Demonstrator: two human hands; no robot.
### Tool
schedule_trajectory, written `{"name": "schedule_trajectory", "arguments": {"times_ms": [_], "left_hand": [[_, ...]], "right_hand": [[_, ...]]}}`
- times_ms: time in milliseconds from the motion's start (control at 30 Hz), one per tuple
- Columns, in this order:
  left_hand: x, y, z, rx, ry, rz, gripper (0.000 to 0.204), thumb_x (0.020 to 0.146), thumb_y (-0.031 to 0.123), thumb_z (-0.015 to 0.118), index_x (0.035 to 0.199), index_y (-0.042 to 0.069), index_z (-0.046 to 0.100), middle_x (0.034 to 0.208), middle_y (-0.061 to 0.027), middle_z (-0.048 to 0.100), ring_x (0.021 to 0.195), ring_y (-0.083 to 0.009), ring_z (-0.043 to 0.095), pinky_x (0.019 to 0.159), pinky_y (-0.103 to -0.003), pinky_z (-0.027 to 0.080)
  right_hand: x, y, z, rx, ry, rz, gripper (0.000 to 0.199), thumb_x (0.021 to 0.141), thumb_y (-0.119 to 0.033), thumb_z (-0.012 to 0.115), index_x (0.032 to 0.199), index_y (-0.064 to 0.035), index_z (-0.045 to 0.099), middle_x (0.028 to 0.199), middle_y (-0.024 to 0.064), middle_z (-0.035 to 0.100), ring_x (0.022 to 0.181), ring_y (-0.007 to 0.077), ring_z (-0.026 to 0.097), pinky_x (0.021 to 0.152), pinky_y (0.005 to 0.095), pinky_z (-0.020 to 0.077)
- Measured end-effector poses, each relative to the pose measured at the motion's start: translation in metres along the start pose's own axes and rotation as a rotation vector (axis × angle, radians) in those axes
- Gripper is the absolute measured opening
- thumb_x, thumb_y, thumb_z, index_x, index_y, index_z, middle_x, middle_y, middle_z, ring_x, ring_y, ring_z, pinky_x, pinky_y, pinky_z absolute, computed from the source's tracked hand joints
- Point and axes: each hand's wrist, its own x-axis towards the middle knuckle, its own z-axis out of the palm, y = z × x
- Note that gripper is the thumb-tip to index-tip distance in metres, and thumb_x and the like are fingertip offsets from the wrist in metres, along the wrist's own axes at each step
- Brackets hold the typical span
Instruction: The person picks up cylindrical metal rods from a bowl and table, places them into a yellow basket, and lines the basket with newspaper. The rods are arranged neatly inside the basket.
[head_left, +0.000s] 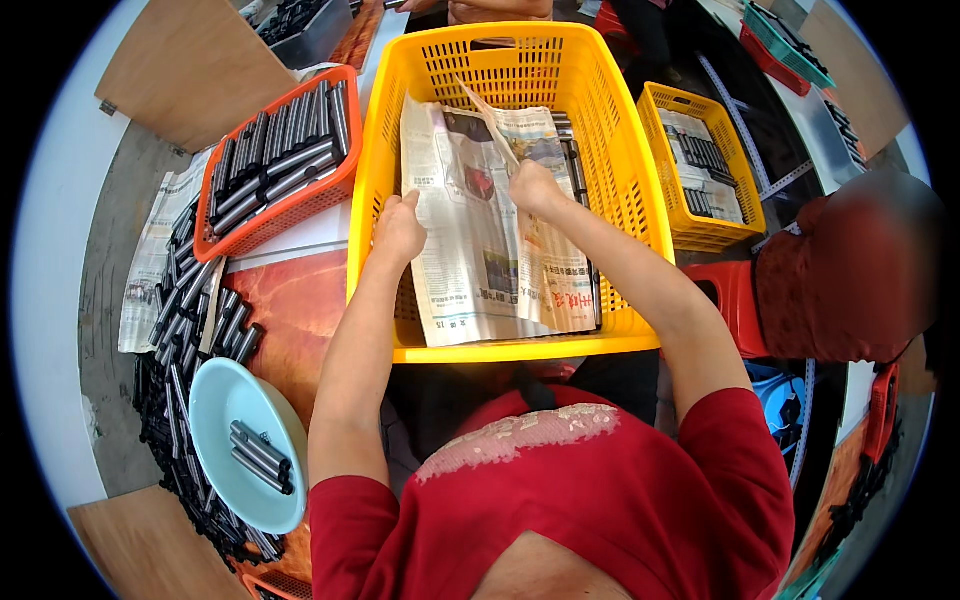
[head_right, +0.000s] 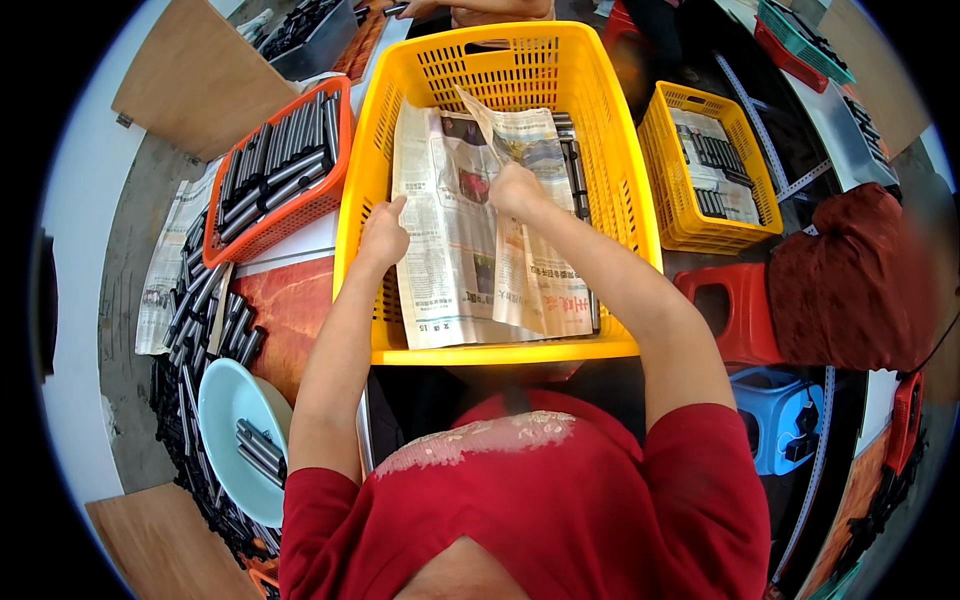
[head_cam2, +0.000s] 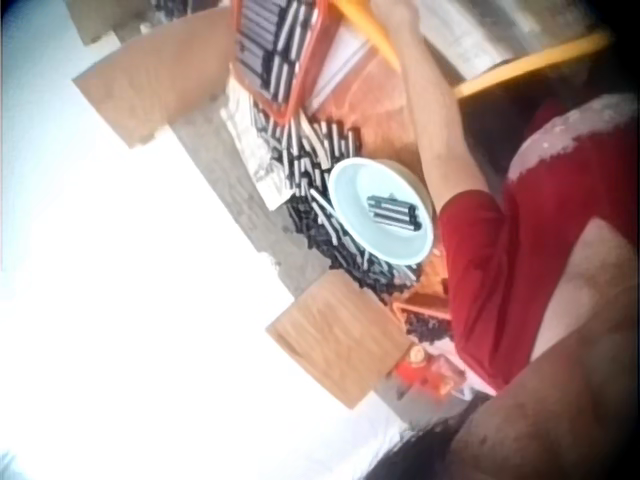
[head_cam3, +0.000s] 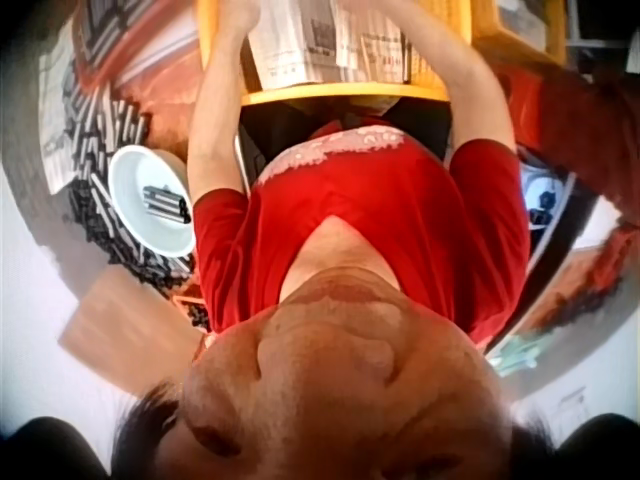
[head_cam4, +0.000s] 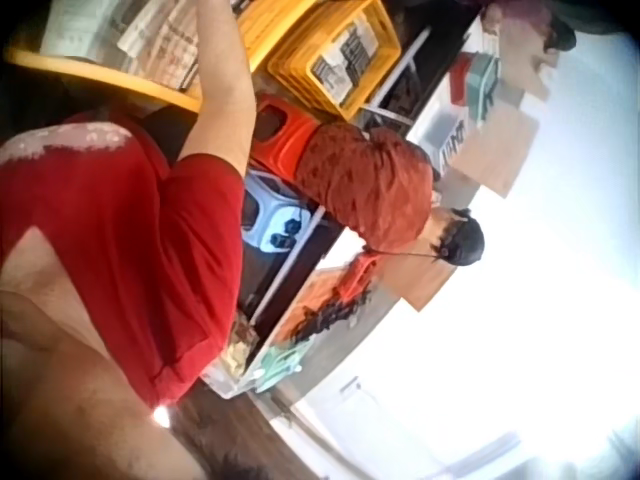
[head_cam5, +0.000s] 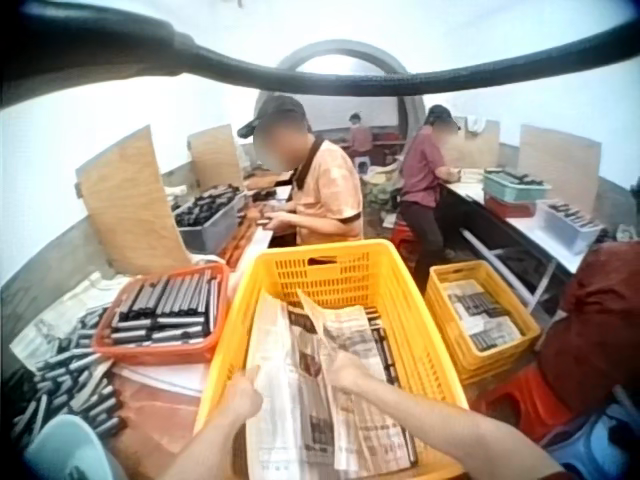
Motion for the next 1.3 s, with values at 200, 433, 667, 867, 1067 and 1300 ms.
{"name": "schedule_trajectory", "arguments": {"times_ms": [200,433,667,867,1067,1300], "left_hand": [[-0.006,0.010,0.011,0.253,0.131,0.141,0.046,0.078,0.008,0.053,0.124,0.002,0.053,0.129,-0.0230,0.045,0.114,-0.0372,0.048,0.099,-0.040,0.039],[0.000,0.005,-0.001,0.112,-0.303,0.063,0.050,0.081,0.025,0.059,0.124,0.000,0.052,0.122,-0.0238,0.053,0.113,-0.0348,0.051,0.097,-0.038,0.040],[-0.001,0.005,-0.006,0.032,-0.418,0.205,0.050,0.083,0.031,0.057,0.120,-0.003,0.054,0.116,-0.0263,0.056,0.112,-0.0366,0.052,0.097,-0.040,0.041],[-0.005,0.014,-0.019,-0.050,-0.464,0.178,0.046,0.084,0.030,0.057,0.116,-0.003,0.055,0.114,-0.0251,0.057,0.109,-0.0369,0.053,0.093,-0.040,0.042],[-0.005,0.015,-0.023,-0.088,-0.557,0.186,0.053,0.084,0.032,0.059,0.123,-0.001,0.052,0.116,-0.0236,0.058,0.111,-0.0344,0.053,0.095,-0.038,0.042],[-0.005,0.005,-0.003,-0.104,-0.532,0.268,0.045,0.084,0.031,0.059,0.115,-0.002,0.057,0.112,-0.0237,0.059,0.106,-0.0351,0.055,0.090,-0.039,0.044]], "right_hand": [[-0.008,0.021,0.022,0.388,-0.137,-0.185,0.052,0.092,-0.036,0.040,0.110,0.0097,0.057,0.105,0.0285,0.061,0.101,0.0353,0.060,0.088,0.0394,0.0451],[0.008,0.033,0.039,0.015,-0.302,-0.134,0.043,0.087,-0.032,0.048,0.102,0.0058,0.063,0.114,0.0259,0.058,0.102,0.0365,0.059,0.090,0.0394,0.0447],[0.014,0.092,0.052,-0.779,-0.384,-0.138,0.039,0.078,-0.013,0.058,0.116,-0.0022,0.057,0.125,0.0199,0.047,0.116,0.0369,0.048,0.085,0.0476,0.0483],[-0.019,0.098,0.072,-0.831,-0.536,-0.048,0.084,0.078,-0.033,0.066,0.136,0.0081,0.022,0.139,0.0361,0.021,0.115,0.0568,0.039,0.094,0.0482,0.0439],[0.001,0.132,0.101,-1.048,-0.594,-0.301,0.083,0.081,-0.028,0.057,0.138,0.0134,0.012,0.138,0.0444,0.010,0.122,0.0598,0.028,0.092,0.0558,0.0410],[-0.001,0.121,0.089,-0.981,-0.639,-0.280,0.089,0.075,-0.033,0.066,0.134,0.0158,0.021,0.135,0.0432,0.021,0.120,0.0504,0.039,0.090,0.0510,0.0440]]}}
